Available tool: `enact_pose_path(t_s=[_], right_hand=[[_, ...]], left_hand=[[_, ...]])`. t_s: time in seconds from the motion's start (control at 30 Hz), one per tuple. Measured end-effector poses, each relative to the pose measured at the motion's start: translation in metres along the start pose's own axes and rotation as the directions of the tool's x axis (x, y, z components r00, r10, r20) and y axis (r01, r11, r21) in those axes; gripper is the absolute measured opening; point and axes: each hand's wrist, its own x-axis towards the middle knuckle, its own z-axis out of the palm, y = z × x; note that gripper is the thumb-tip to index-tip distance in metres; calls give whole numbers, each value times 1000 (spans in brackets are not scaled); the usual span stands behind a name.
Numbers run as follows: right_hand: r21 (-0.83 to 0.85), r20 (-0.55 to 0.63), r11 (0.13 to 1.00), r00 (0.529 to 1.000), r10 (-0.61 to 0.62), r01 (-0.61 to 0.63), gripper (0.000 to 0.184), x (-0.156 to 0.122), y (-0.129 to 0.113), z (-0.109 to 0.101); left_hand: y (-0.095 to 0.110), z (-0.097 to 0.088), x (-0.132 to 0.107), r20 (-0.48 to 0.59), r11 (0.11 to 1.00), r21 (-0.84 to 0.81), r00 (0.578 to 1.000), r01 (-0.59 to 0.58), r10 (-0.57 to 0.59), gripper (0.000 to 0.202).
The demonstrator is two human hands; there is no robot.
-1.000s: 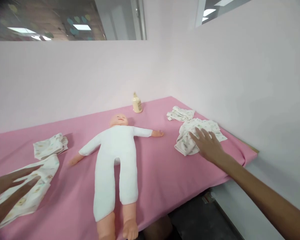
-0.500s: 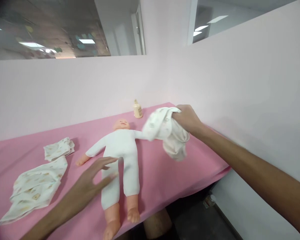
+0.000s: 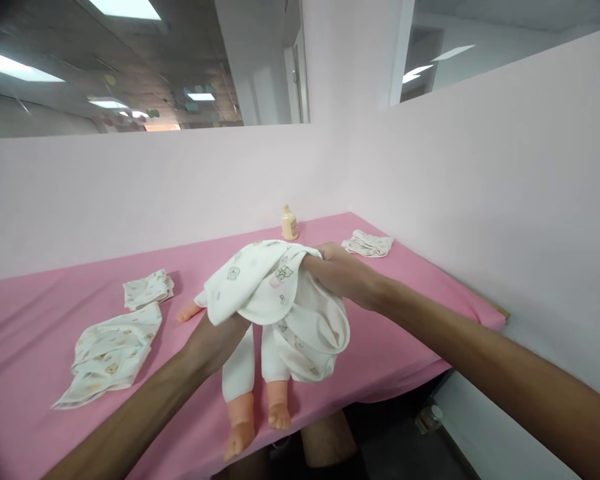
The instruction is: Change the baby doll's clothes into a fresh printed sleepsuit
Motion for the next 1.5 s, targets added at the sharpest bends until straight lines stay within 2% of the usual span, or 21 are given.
enact_pose_path(t_s=[0.07, 0.13, 0.27, 0.37, 0.47, 0.57, 0.63, 0.7, 0.83, 0.93, 1.03, 1.07, 1.13, 1.23, 1.27, 1.33, 1.37, 1.43, 1.5], right_hand=[[-12, -43, 1000, 999, 1, -1, 45, 1, 5, 2], [-27, -80, 999, 997, -20, 18, 46, 1, 7, 8], [-58, -68, 994, 993, -96, 93, 43, -1, 8, 21], [-118, -126, 986, 983, -132, 118, 44, -2, 11, 19], [-176, -233, 979, 962, -139, 99, 45, -3, 19, 11], [-163, -327, 986, 941, -92, 39, 44, -3, 24, 6], [-131, -318, 991, 946, -57, 16, 43, -5, 22, 7], [-69, -237, 997, 970, -44, 28, 41, -6, 15, 10], [104, -28, 994, 999, -33, 36, 34, -7, 1, 13], [140, -61, 990, 998, -25, 33, 37, -4, 2, 12], [112, -113, 993, 993, -35, 48, 39, -2, 5, 9], [100, -119, 994, 992, -43, 55, 39, -1, 6, 8], [71, -100, 995, 993, -56, 63, 40, -2, 3, 6], [21, -10, 998, 998, -61, 61, 43, -5, -6, 2], [3, 14, 998, 998, -63, 62, 44, -6, -9, 1], [-32, 35, 997, 997, -72, 73, 46, -8, -12, -1], [-49, 42, 996, 996, -77, 79, 47, -8, -12, -1], [-110, 56, 989, 994, -95, 101, 45, -8, -9, -2], [-252, 42, 956, 989, -142, 148, 40, -8, -3, -3]], left_hand=[[-1, 2, 4, 67, 994, -95, 997, 49, -43, 36], [-2, 8, 7, 90, 985, -141, 992, 102, -90, 32], [-2, 19, 8, 48, 989, -37, 989, 141, -139, 28], [3, 17, 4, -26, 988, 154, 999, 33, -29, 22], [8, 5, 1, -106, 931, 358, 988, -70, 115, 22], [9, -3, 3, -151, 906, 413, 974, -94, 170, 33], [9, -2, 7, -98, 929, 364, 988, -72, 115, 32], [10, 2, 10, -18, 948, 315, 999, -37, 45, 30], [20, 10, 8, 114, 953, 296, 993, -68, 36, 58], [26, 12, 2, 235, 933, 333, 970, -134, 55, 58], [22, 14, -2, 158, 878, 431, 975, -209, 155, 24], [18, 16, -2, 119, 869, 442, 975, -221, 187, 22], [12, 19, -1, 46, 885, 412, 975, -217, 217, 23], [10, 24, 3, -44, 911, 348, 967, -221, 252, 54], [11, 24, 5, -36, 905, 351, 962, -241, 270, 50], [15, 21, 9, 21, 878, 377, 950, -295, 311, 23], [19, 19, 11, 34, 863, 392, 943, -317, 331, 17], [27, 12, 16, -28, 851, 408, 927, -330, 373, 20], [37, 4, 20, -158, 852, 416, 898, -317, 411, 22]])
